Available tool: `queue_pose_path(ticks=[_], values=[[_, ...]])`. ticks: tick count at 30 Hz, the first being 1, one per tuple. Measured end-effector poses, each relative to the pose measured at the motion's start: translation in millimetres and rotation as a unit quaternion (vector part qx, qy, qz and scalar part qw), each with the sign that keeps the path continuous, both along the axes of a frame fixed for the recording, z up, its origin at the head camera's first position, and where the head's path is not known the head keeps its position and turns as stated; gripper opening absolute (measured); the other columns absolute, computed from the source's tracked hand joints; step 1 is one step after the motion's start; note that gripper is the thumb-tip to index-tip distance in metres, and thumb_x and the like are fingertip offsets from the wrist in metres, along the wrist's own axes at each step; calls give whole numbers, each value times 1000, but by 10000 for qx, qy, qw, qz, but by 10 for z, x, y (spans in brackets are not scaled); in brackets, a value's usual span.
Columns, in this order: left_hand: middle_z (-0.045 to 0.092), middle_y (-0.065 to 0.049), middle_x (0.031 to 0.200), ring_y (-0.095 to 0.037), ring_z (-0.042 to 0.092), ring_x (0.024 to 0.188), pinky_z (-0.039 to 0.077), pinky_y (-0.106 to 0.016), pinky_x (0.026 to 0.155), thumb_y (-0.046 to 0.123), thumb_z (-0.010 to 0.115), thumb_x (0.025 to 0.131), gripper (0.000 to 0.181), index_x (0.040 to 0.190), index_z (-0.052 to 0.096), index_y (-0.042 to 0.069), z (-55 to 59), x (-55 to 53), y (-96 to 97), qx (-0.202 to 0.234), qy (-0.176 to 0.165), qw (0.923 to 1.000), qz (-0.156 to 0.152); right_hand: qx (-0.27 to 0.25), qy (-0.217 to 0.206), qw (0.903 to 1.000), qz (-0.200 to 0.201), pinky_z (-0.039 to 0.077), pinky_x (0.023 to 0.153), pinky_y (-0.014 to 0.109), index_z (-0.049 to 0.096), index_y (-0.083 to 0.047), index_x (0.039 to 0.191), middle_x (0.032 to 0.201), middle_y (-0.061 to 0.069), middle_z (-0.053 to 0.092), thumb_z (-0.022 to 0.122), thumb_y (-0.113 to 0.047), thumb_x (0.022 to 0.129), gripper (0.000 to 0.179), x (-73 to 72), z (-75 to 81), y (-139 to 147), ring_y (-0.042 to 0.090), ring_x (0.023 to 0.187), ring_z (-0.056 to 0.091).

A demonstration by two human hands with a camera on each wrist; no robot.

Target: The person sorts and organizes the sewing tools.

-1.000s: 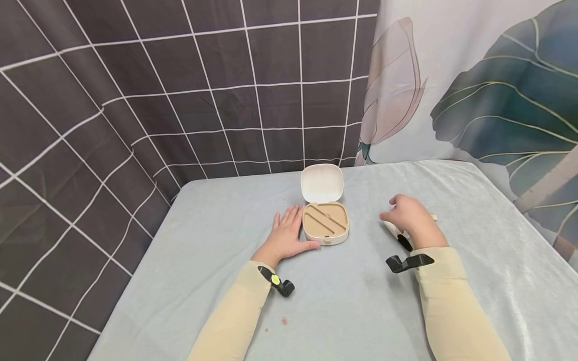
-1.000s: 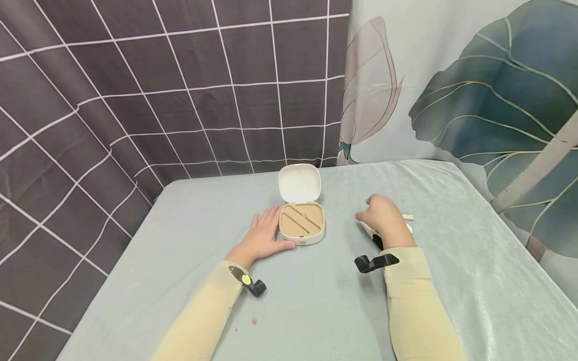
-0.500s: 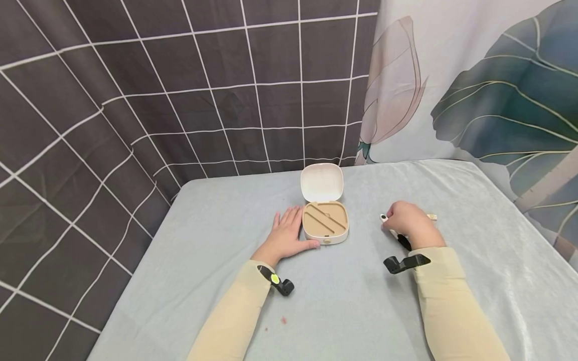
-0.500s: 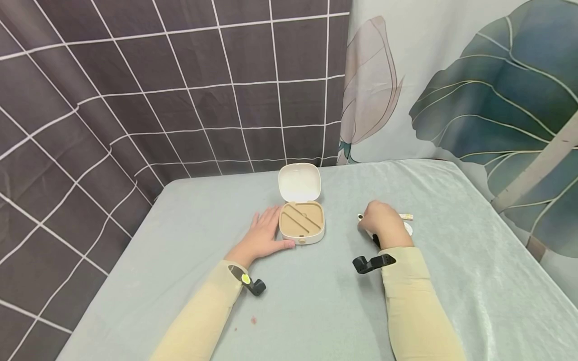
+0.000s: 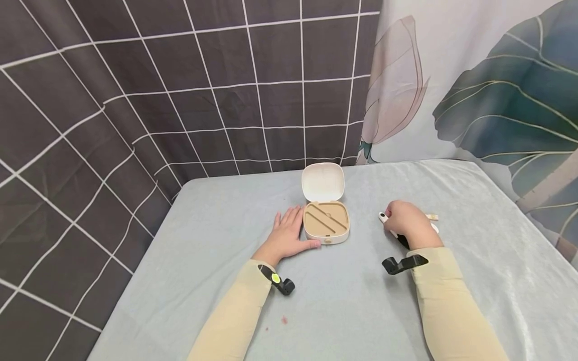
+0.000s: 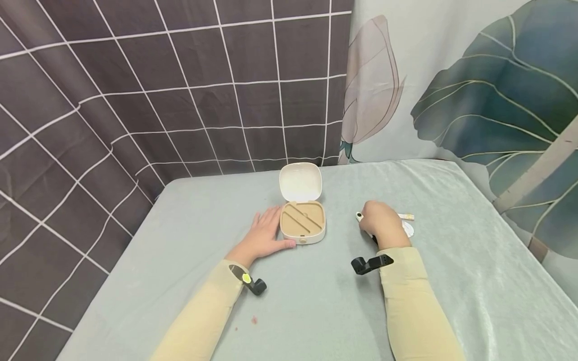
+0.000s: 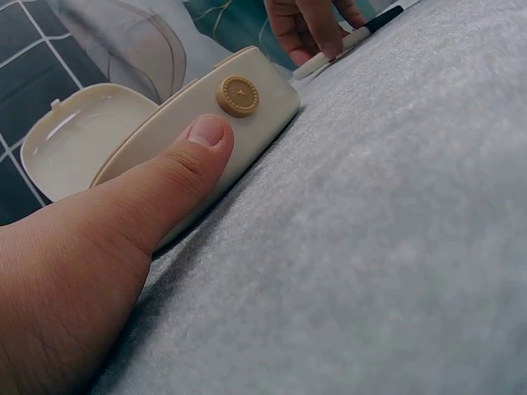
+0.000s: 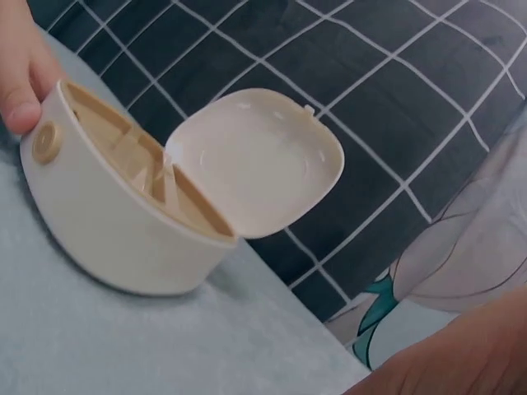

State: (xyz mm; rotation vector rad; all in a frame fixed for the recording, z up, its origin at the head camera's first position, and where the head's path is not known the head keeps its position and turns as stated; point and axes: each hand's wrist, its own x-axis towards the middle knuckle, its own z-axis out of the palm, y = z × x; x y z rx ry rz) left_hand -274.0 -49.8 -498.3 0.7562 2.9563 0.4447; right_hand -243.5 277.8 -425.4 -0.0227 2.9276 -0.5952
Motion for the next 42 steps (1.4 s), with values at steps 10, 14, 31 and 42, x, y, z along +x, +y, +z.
queue_pose_path(ticks=[10, 14, 31, 42], values=[[19, -10, 168, -27, 11, 155, 3, -56, 123, 82, 56, 82, 115, 164, 10, 16, 6, 11, 4, 1, 50, 10000, -4, -233, 232, 9994, 77, 48, 71, 42, 65, 3, 100, 86, 12, 64, 64, -10, 81, 23, -67, 69, -145, 28, 77, 58], [18, -9, 168, -27, 11, 156, 3, -56, 123, 83, 55, 81, 115, 164, 10, 17, 2, 8, 3, -37, 77, 10000, -11, -266, 364, 9989, 161, 47, 70, 40, 65, 2, 97, 81, 10, 62, 65, -11, 81, 21, -102, 143, -226, 27, 76, 57], [18, -9, 168, -27, 10, 156, 1, -55, 123, 81, 56, 82, 114, 164, 11, 17, 66, 31, 5, 3, -118, 9999, 15, -556, 795, 9932, 635, 45, 66, 36, 69, 2, 100, 79, 8, 59, 67, -9, 83, 21, -269, 189, -798, 24, 75, 55], [19, -9, 168, -28, 11, 155, 3, -56, 123, 83, 54, 82, 114, 164, 12, 16, 41, 26, 3, -24, -19, 10000, -2, -784, 1429, 9806, 1088, 51, 69, 39, 71, 2, 120, 92, 13, 66, 65, -8, 83, 39, -277, 117, -1114, 26, 80, 59]])
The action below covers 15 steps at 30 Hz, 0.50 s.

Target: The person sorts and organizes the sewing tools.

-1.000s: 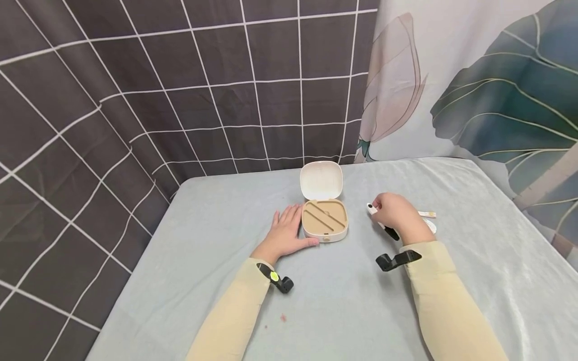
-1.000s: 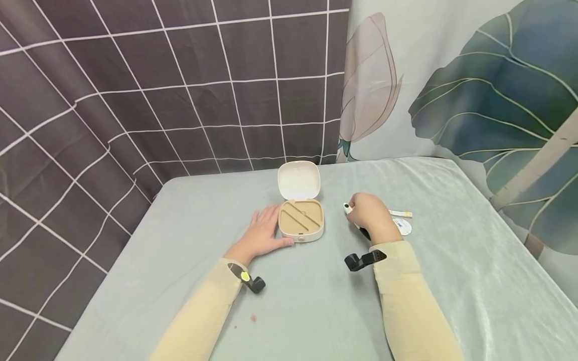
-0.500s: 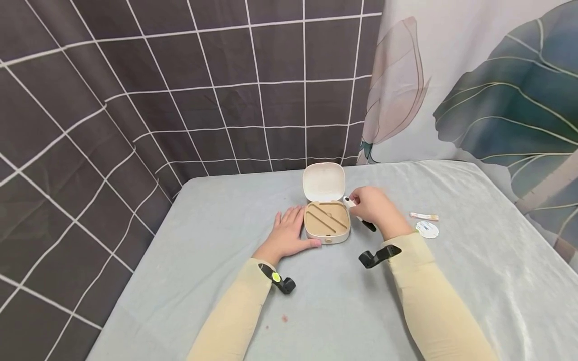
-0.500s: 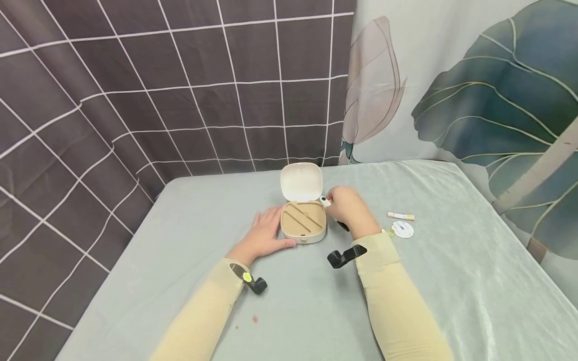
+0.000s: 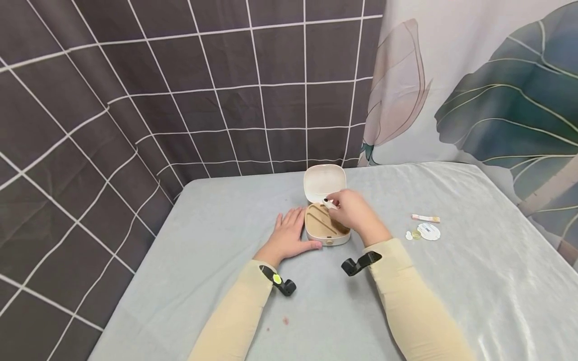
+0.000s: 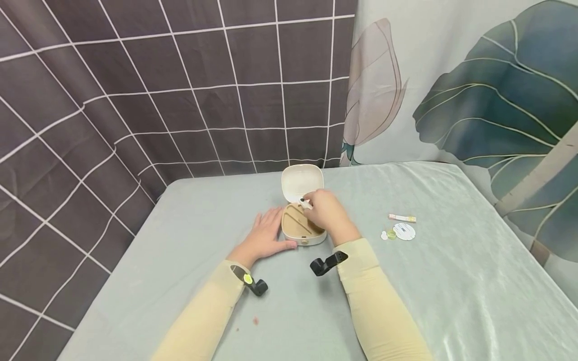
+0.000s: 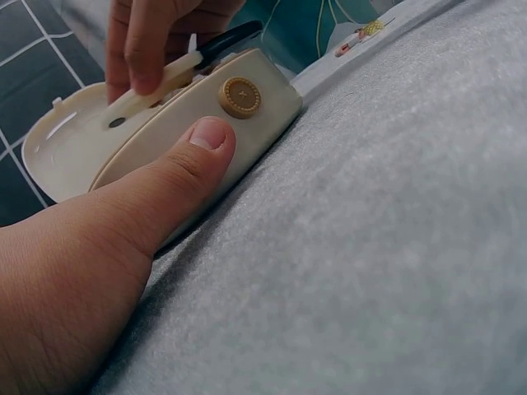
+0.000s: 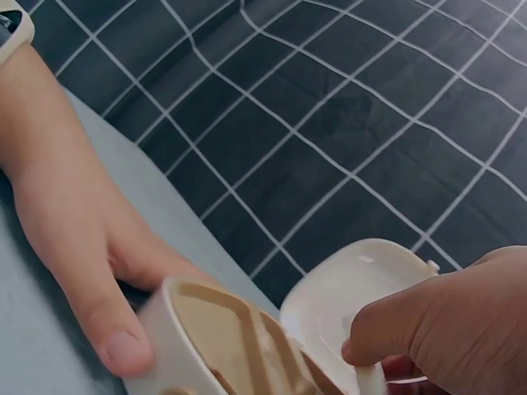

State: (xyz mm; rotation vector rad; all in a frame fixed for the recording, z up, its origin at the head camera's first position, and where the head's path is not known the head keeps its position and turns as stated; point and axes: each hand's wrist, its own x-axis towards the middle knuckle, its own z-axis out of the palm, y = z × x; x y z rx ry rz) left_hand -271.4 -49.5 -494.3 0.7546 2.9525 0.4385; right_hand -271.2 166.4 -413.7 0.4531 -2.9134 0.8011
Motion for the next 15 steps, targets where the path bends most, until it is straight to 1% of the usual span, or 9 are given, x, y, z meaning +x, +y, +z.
queue_pose_path(ticks=[5, 11, 15], values=[[20, -10, 168, -28, 12, 155, 4, -56, 123, 82, 55, 82, 114, 164, 12, 16, -5, 2, 3, 26, -3, 10000, 0, 51, 315, 9995, 42, 53, 77, 45, 71, 4, 121, 96, 17, 66, 64, -6, 84, 39, 6, -47, -120, 30, 83, 62], [20, -10, 168, -28, 12, 155, 5, -57, 123, 82, 55, 82, 113, 164, 12, 18, -23, -11, -2, 57, -20, 10000, 2, 86, 538, 9985, 54, 53, 85, 48, 66, 7, 126, 106, 23, 64, 62, -6, 92, 37, 33, -112, -213, 34, 90, 64], [20, -9, 168, -28, 12, 155, 5, -56, 123, 82, 55, 82, 113, 164, 11, 18, -18, -12, -6, 30, -25, 10000, 0, 176, 590, 9980, 145, 53, 86, 48, 66, 7, 126, 107, 23, 63, 62, -6, 95, 34, 32, -145, -247, 34, 92, 64]])
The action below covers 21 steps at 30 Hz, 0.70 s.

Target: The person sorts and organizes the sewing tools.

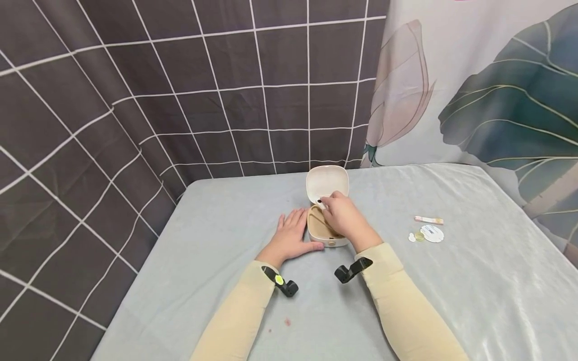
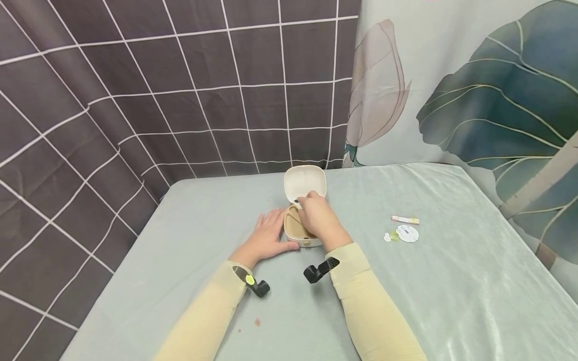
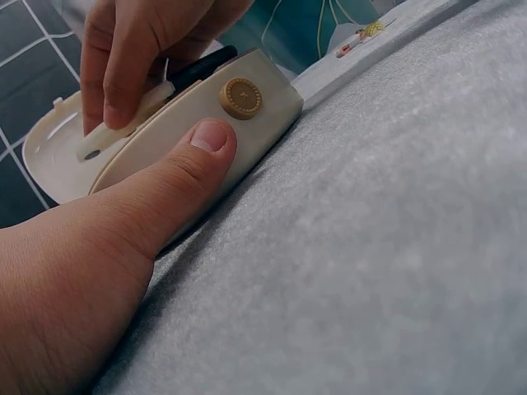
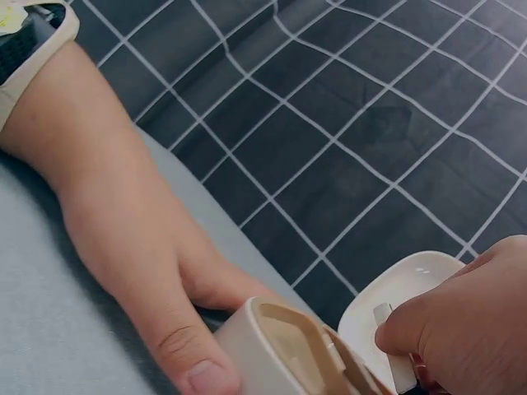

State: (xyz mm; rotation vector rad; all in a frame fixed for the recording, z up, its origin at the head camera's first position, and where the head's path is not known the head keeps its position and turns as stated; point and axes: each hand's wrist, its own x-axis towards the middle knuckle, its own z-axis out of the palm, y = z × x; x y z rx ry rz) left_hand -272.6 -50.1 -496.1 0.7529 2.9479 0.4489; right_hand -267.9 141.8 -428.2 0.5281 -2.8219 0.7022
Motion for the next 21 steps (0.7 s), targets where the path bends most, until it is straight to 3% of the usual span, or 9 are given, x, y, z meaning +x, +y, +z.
queue_pose_path(ticks=[8, 21], values=[[20, -9, 168, -28, 13, 155, 5, -57, 123, 81, 57, 82, 113, 164, 12, 17, 14, 12, 7, 30, 11, 10000, -1, 132, -88, 9997, 179, 54, 81, 45, 70, 4, 119, 102, 20, 64, 65, -7, 94, 28, -11, -46, -17, 30, 87, 63], [20, -10, 168, -27, 12, 155, 4, -56, 123, 80, 58, 83, 113, 164, 11, 18, 16, 13, 9, -10, -2, 10000, 6, 91, -166, 9998, 118, 54, 81, 45, 74, 2, 116, 98, 16, 66, 65, -7, 95, 24, -28, -89, -43, 27, 84, 63]])
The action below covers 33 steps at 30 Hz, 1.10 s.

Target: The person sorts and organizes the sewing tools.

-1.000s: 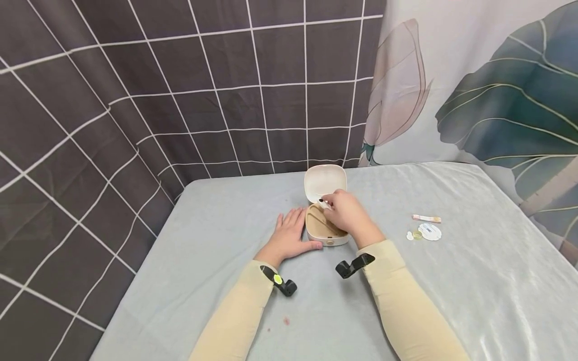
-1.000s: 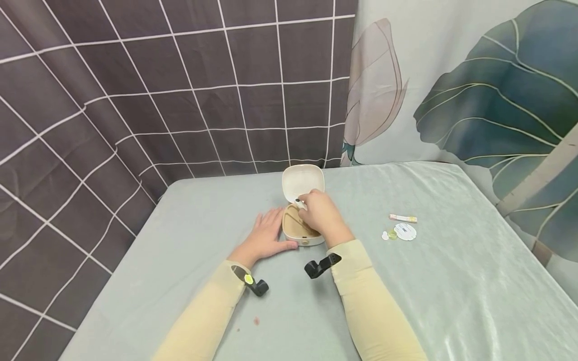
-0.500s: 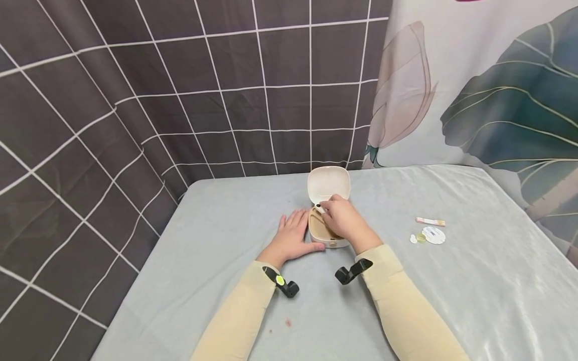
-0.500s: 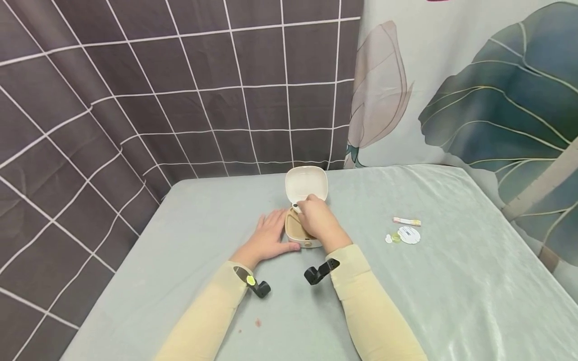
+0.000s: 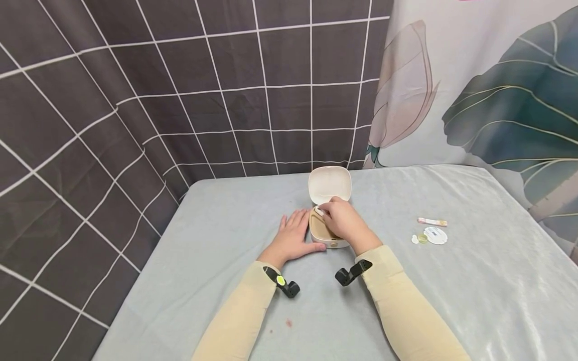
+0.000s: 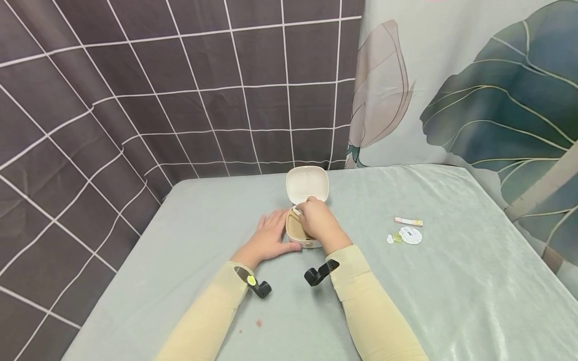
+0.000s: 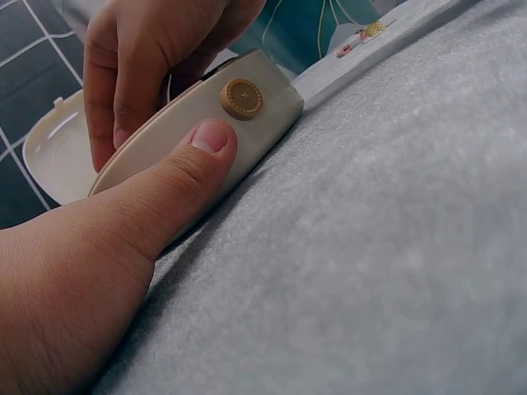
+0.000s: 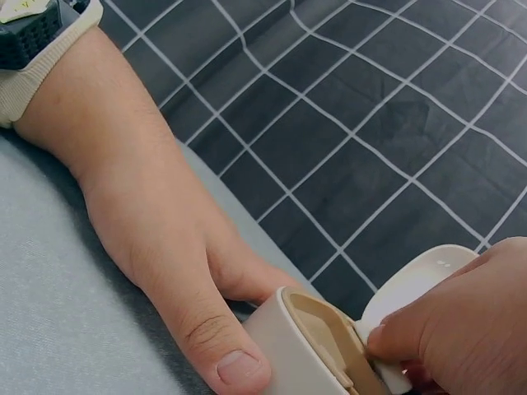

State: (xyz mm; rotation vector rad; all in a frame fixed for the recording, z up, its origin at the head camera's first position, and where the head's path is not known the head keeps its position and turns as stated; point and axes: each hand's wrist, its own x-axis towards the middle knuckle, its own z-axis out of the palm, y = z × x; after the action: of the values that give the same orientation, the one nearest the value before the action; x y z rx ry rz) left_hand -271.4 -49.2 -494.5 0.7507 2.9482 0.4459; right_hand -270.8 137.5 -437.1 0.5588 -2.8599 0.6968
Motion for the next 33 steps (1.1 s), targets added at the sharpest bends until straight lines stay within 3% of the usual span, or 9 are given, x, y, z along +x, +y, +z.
queue_pose_path(ticks=[17, 33], values=[[20, -10, 168, -27, 13, 155, 5, -57, 123, 80, 57, 83, 112, 164, 12, 17, -19, -12, -5, -31, 26, 10000, 5, -89, 135, 9999, 29, 54, 83, 45, 75, 2, 113, 98, 16, 66, 67, -7, 92, 24, -11, -47, -8, 29, 86, 65], [20, -9, 168, -28, 13, 155, 5, -56, 123, 80, 57, 83, 112, 164, 12, 17, -47, -21, -10, 29, 61, 10000, 12, -142, 224, 9995, 141, 53, 80, 44, 71, 3, 120, 99, 16, 64, 67, -9, 93, 30, 14, -29, -15, 27, 84, 61]])
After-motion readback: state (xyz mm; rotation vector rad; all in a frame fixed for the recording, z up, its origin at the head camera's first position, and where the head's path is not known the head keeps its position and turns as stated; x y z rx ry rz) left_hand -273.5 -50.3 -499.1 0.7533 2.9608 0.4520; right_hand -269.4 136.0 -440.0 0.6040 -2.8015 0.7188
